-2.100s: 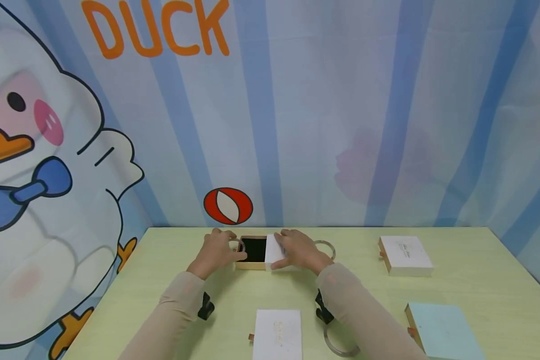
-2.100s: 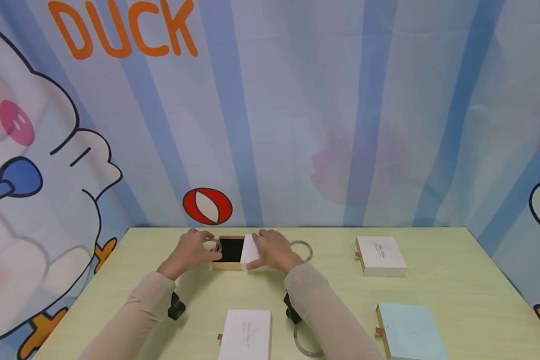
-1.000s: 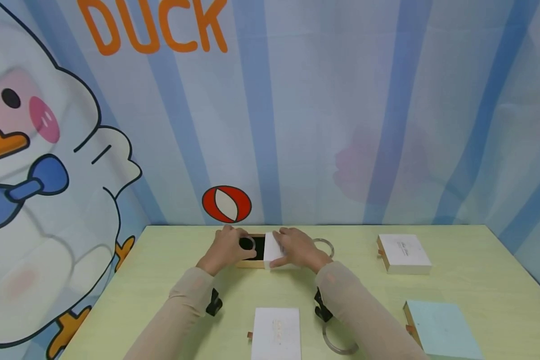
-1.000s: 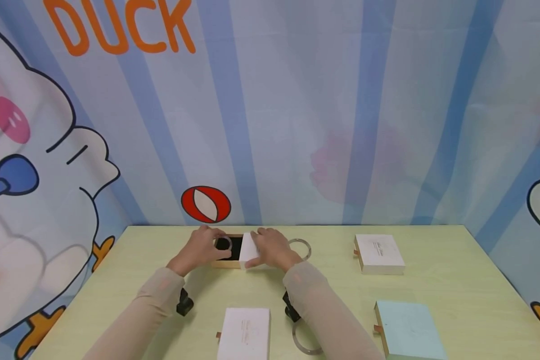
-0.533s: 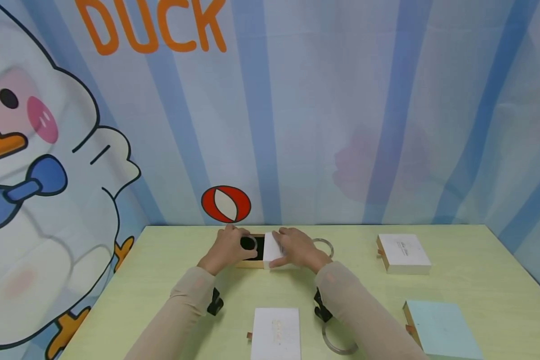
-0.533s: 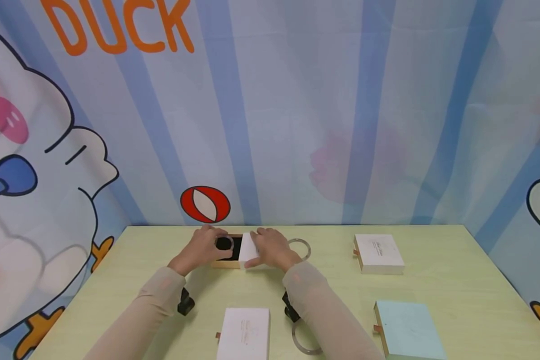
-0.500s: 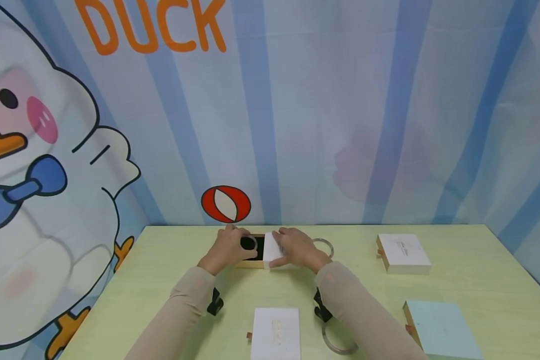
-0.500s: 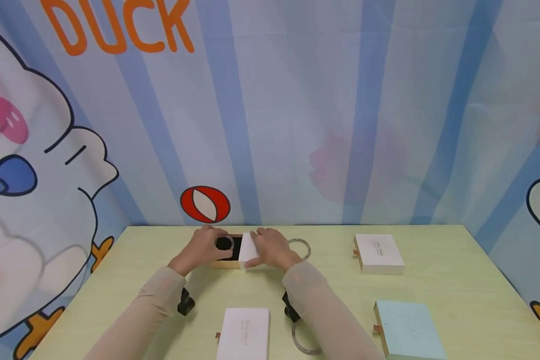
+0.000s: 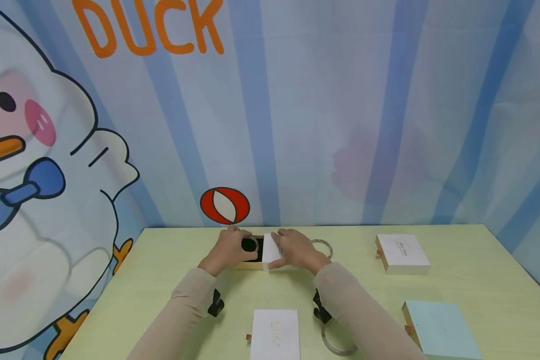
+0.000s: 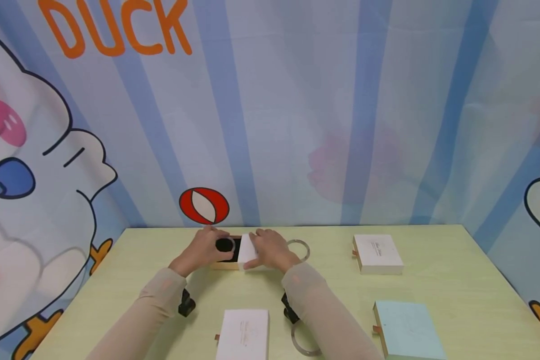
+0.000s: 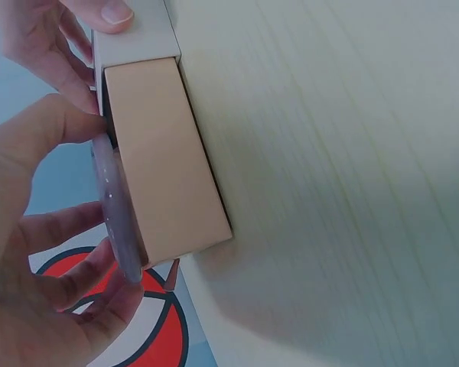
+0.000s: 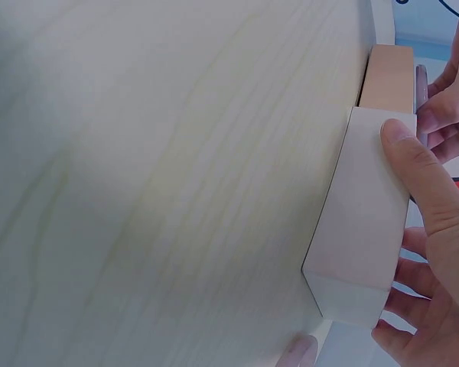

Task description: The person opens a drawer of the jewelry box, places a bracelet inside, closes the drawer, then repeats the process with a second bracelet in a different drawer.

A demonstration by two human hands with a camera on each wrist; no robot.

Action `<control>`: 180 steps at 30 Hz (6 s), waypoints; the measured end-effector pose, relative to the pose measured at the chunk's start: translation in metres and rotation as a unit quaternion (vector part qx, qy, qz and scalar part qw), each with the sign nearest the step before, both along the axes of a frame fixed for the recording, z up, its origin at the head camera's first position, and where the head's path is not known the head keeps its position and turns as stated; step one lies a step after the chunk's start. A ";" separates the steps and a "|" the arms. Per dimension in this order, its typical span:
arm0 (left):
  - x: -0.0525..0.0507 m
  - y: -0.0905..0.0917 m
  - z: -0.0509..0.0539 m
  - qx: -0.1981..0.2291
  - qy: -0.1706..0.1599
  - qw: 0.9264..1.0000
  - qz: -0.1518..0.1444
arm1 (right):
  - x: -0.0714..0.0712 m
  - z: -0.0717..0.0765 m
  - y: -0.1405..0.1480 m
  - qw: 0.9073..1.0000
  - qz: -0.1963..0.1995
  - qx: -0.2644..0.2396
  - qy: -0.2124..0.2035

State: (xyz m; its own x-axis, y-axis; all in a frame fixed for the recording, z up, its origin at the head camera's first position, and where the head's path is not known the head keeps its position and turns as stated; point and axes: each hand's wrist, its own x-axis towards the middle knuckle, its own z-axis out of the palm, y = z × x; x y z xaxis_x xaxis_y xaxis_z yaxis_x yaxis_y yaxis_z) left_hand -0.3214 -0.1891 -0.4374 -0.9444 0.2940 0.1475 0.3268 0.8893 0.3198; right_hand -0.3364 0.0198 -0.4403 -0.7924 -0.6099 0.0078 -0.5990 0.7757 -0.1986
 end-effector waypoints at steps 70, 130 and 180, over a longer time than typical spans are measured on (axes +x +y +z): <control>-0.004 0.008 -0.004 -0.019 -0.056 0.998 -0.023 | 0.002 -0.002 0.002 1.000 0.011 -0.015 0.010; 0.003 -0.029 -0.012 0.120 -0.074 0.981 0.137 | 0.002 0.000 0.004 1.000 0.015 -0.023 0.008; 0.004 -0.028 -0.022 0.147 -0.053 0.983 0.096 | 0.001 -0.004 0.003 1.000 0.013 -0.016 0.006</control>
State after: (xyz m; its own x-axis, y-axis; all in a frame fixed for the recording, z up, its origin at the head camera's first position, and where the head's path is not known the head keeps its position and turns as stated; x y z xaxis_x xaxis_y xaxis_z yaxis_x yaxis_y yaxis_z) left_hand -0.3173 -0.2175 -0.4598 -0.9930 0.0680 0.0967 0.1125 0.7950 0.5961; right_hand -0.3351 0.0226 -0.4438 -0.7756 -0.6302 0.0368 -0.6219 0.7528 -0.2159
